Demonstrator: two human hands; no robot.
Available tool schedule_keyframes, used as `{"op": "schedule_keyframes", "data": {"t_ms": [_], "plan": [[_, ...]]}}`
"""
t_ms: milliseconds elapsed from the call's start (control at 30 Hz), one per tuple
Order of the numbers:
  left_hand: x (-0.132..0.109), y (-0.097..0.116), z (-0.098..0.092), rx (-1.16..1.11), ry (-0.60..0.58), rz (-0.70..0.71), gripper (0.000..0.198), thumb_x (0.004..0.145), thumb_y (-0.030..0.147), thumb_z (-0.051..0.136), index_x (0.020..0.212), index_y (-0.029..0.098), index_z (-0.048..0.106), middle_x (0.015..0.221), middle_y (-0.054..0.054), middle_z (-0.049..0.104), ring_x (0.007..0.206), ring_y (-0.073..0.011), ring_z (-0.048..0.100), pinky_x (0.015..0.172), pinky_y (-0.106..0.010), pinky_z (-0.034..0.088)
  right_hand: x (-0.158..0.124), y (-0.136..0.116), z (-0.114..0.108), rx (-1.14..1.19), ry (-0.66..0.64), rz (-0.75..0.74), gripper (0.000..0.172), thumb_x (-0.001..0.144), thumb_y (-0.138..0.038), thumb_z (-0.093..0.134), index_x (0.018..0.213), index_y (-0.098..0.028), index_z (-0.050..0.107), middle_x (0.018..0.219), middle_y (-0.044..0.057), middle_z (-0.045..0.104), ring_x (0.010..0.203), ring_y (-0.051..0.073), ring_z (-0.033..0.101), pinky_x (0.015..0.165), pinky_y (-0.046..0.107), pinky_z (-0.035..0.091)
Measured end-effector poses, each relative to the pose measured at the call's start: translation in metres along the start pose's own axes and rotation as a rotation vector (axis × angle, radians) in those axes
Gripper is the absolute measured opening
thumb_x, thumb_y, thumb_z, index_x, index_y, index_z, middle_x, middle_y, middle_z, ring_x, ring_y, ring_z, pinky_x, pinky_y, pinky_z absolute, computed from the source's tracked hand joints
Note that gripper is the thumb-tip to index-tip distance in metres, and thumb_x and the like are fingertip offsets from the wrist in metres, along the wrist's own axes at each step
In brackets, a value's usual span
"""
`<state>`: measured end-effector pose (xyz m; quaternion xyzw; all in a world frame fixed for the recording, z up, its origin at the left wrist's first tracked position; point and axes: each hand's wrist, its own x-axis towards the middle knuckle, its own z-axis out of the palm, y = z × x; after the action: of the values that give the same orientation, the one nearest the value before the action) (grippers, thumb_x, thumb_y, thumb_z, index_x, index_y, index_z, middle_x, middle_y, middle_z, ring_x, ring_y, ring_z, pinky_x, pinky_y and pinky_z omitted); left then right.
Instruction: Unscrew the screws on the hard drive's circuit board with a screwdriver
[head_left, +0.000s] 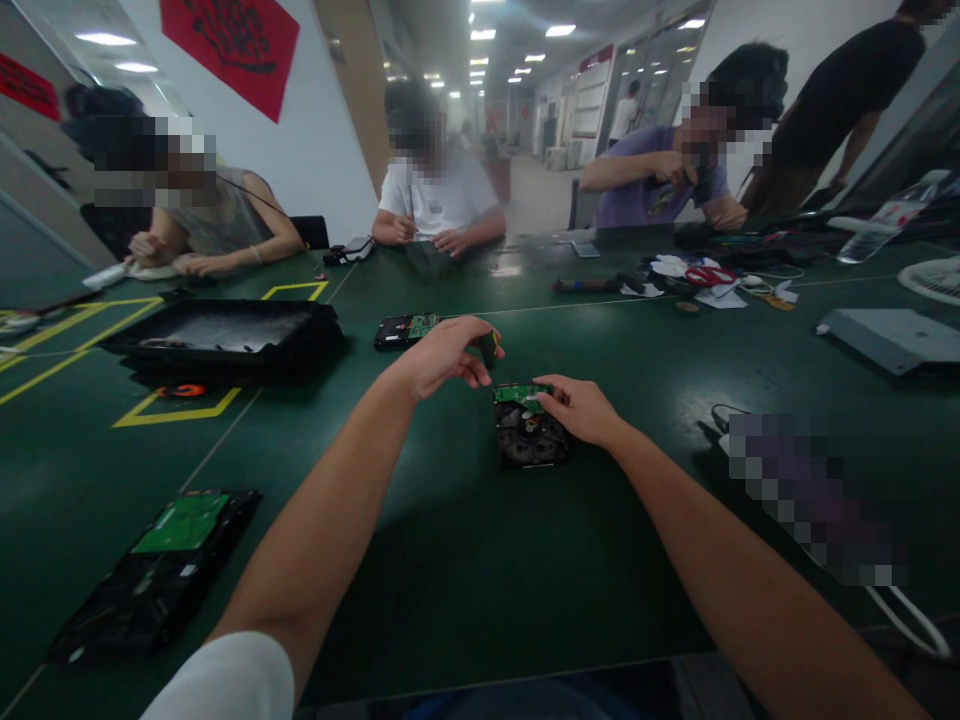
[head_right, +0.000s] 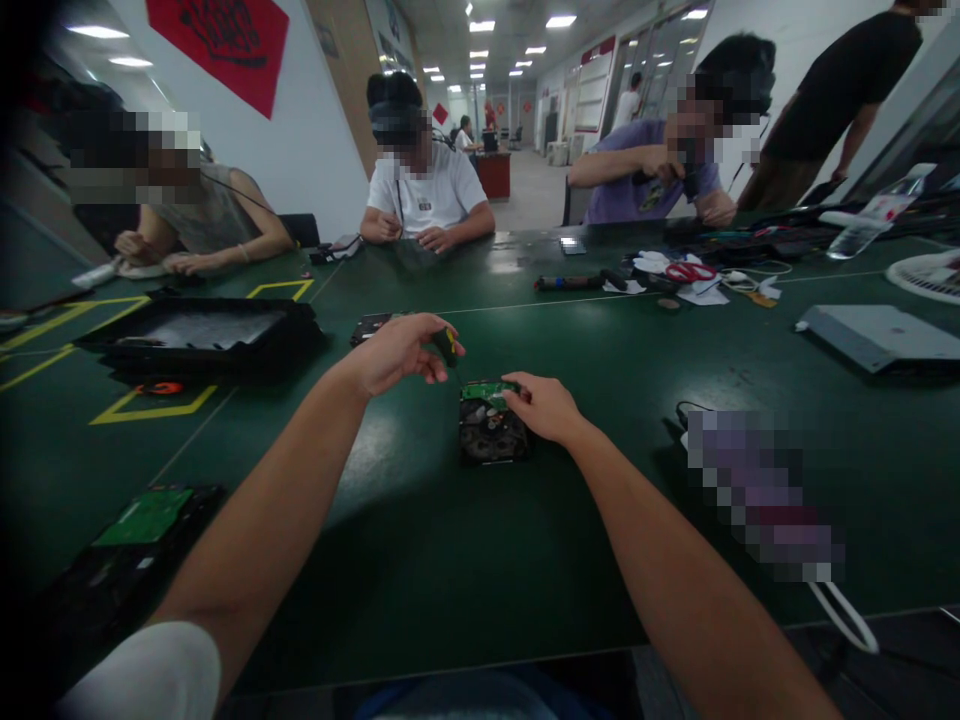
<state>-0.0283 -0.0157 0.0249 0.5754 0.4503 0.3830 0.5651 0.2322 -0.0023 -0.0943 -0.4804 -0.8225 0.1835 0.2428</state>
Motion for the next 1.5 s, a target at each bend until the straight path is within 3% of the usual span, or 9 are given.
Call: {"op": "schedule_keyframes", "data": {"t_ms": [200,367,667,867,967,1167,1333,1500], "plan": [[0.0034,-0.0026,-0.0036,-0.046,-0.014,0.003,0.025,0.085,0.037,0.059,0.092,0.014,0.065,0.099,-0.013,0.073,0.067,-0.0173,0.069,0.058,-0.028,0.053,-0.0001,-0.0013,-0.0002,-0.003,-0.005,-0.002,0.039,0.099,-0.044,0.055,0.132,-0.027,0.067,0.078,0.001,0.068,0.069,0.016,0.057,0.063,0.027,0.037],[0.0061,-0.0047,-0.0069,-0.006,0.001,0.019,0.028,0.085,0.037,0.057,0.096,0.013,0.069,0.091,-0.011,0.070,0.062,-0.0156,0.066,0.053,-0.026,0.049,-0.0001,-0.0021,-0.0013,-0.005,-0.001,-0.004,0.039,0.099,-0.044,0.055,0.132,-0.027,0.068,0.076,0.001,0.068,0.069,0.016,0.057,0.063,0.027,0.037],[0.0030,-0.0021,-0.0027,-0.069,-0.064,-0.026,0.030,0.087,0.040,0.055,0.093,0.014,0.066,0.103,-0.014,0.072,0.067,-0.0176,0.068,0.058,-0.028,0.052,-0.0001,-0.0011,-0.0005,0.004,-0.002,0.007,0.039,0.099,-0.043,0.056,0.132,-0.027,0.068,0.078,0.001,0.069,0.069,0.016,0.057,0.065,0.027,0.039],[0.0023,-0.0009,-0.0037,0.017,-0.039,-0.005,0.030,0.086,0.038,0.055,0.094,0.013,0.069,0.097,-0.012,0.070,0.063,-0.0157,0.066,0.054,-0.027,0.049,-0.0004,-0.0037,-0.0018,-0.004,-0.012,0.013,0.039,0.099,-0.044,0.056,0.132,-0.027,0.067,0.078,0.001,0.069,0.069,0.016,0.058,0.064,0.028,0.039],[0.0015,-0.0004,-0.0012,-0.021,-0.035,-0.036,0.027,0.085,0.037,0.056,0.097,0.015,0.066,0.097,-0.013,0.072,0.060,-0.0164,0.066,0.051,-0.027,0.048,-0.0004,-0.0033,-0.0014,-0.013,-0.009,0.019,0.038,0.099,-0.043,0.057,0.132,-0.028,0.068,0.078,0.001,0.069,0.069,0.016,0.057,0.064,0.027,0.038],[0.0017,-0.0012,-0.0006,-0.057,-0.042,-0.046,0.027,0.085,0.039,0.056,0.094,0.014,0.065,0.099,-0.013,0.072,0.068,-0.0183,0.069,0.060,-0.029,0.053,0.0000,-0.0004,0.0006,0.004,-0.001,0.002,0.039,0.099,-0.045,0.056,0.131,-0.027,0.068,0.079,0.001,0.069,0.069,0.016,0.057,0.064,0.027,0.038],[0.0032,-0.0021,-0.0042,0.005,-0.023,-0.001,0.031,0.085,0.038,0.054,0.092,0.012,0.070,0.095,-0.012,0.070,0.064,-0.0147,0.065,0.056,-0.026,0.049,0.0000,-0.0017,-0.0009,-0.012,-0.005,0.000,0.038,0.099,-0.043,0.056,0.131,-0.026,0.068,0.079,0.001,0.069,0.069,0.016,0.057,0.065,0.027,0.038],[0.0031,-0.0030,-0.0030,-0.060,-0.032,-0.040,0.029,0.083,0.039,0.058,0.097,0.014,0.064,0.099,-0.014,0.073,0.060,-0.0163,0.065,0.053,-0.028,0.049,0.0000,-0.0026,-0.0013,-0.008,-0.009,0.007,0.038,0.099,-0.043,0.056,0.131,-0.027,0.067,0.080,0.001,0.069,0.069,0.016,0.058,0.065,0.028,0.039]]}}
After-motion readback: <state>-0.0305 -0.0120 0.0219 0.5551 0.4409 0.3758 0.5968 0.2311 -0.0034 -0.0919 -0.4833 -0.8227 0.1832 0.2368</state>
